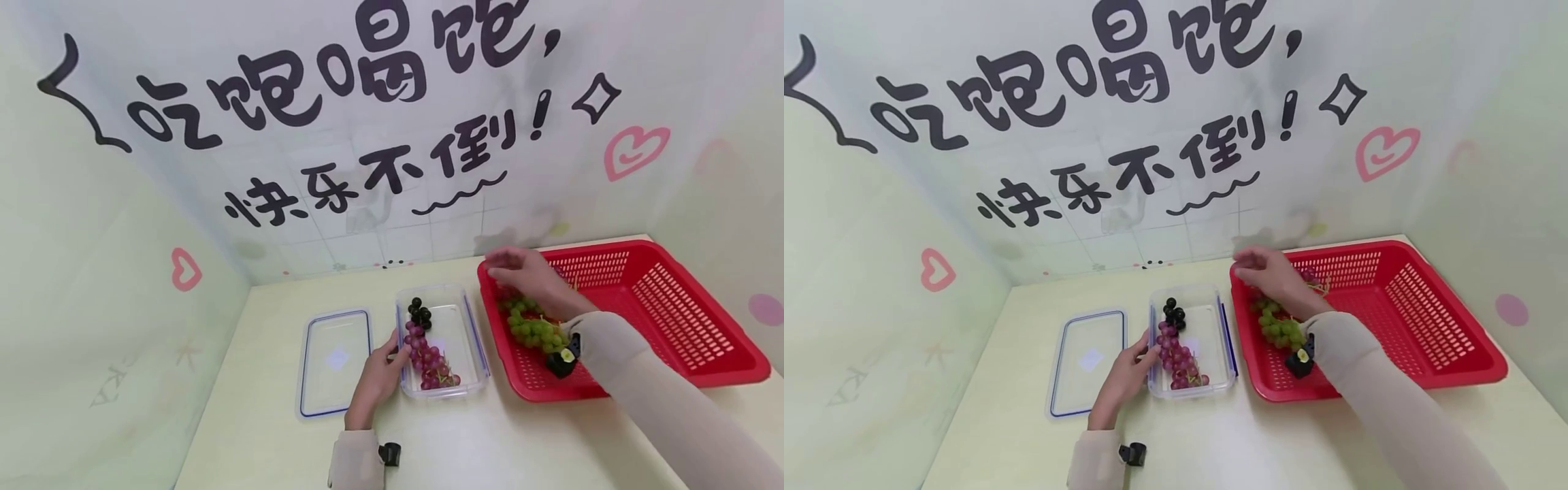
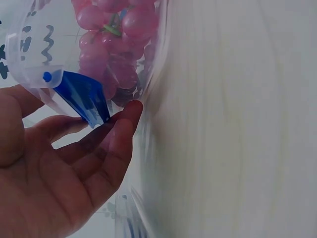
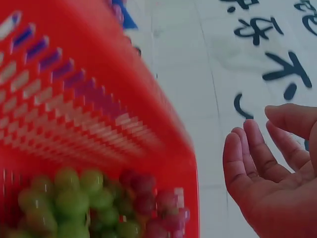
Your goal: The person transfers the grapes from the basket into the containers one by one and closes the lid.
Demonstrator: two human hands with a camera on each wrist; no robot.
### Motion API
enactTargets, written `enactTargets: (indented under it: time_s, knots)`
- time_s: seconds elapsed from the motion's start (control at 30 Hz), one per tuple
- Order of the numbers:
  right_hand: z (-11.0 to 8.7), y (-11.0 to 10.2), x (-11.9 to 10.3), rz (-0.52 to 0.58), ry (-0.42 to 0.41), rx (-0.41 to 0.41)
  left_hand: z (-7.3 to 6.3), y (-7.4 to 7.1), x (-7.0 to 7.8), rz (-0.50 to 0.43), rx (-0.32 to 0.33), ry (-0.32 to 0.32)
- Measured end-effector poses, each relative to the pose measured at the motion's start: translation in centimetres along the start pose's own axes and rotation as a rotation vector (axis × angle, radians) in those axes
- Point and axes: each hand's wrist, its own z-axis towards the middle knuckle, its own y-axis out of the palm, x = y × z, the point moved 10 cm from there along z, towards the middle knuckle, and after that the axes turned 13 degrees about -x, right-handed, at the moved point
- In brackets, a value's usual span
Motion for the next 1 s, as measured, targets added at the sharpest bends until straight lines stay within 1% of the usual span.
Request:
enactTargets:
  time_s: [0.17,0.3,0.4,0.53,0.63,0.77,0.87,1.0]
  knots:
    - [-1.5,-3.1,1.5,-0.012,0.024,0.051,-0.1,0.2,-0.1,0.006,-0.003,-0.012]
    - [-2.4,-4.6,2.6,-0.006,0.035,0.081,-0.1,0.3,-0.1,0.001,-0.005,-0.004]
    - [-2.7,-5.2,3.2,-0.006,0.043,0.090,-0.2,0.2,-0.2,0.000,-0.003,0.000]
    - [-2.7,-5.6,3.5,-0.001,0.031,0.077,-0.3,-0.1,-0.3,0.002,0.008,0.002]
    - [-2.8,-6.0,3.8,-0.006,0.033,0.083,-0.2,-0.3,-0.2,0.002,0.010,0.010]
    - [-3.1,-6.7,4.0,-0.016,0.033,0.102,0.0,-0.2,0.0,0.003,0.005,0.028]
    - [-3.3,-7.1,4.1,-0.020,0.026,0.108,0.0,-0.2,0.0,0.001,0.003,0.025]
    - [-3.4,-7.7,4.6,-0.033,0.039,0.120,0.1,0.0,0.0,0.001,0.000,0.023]
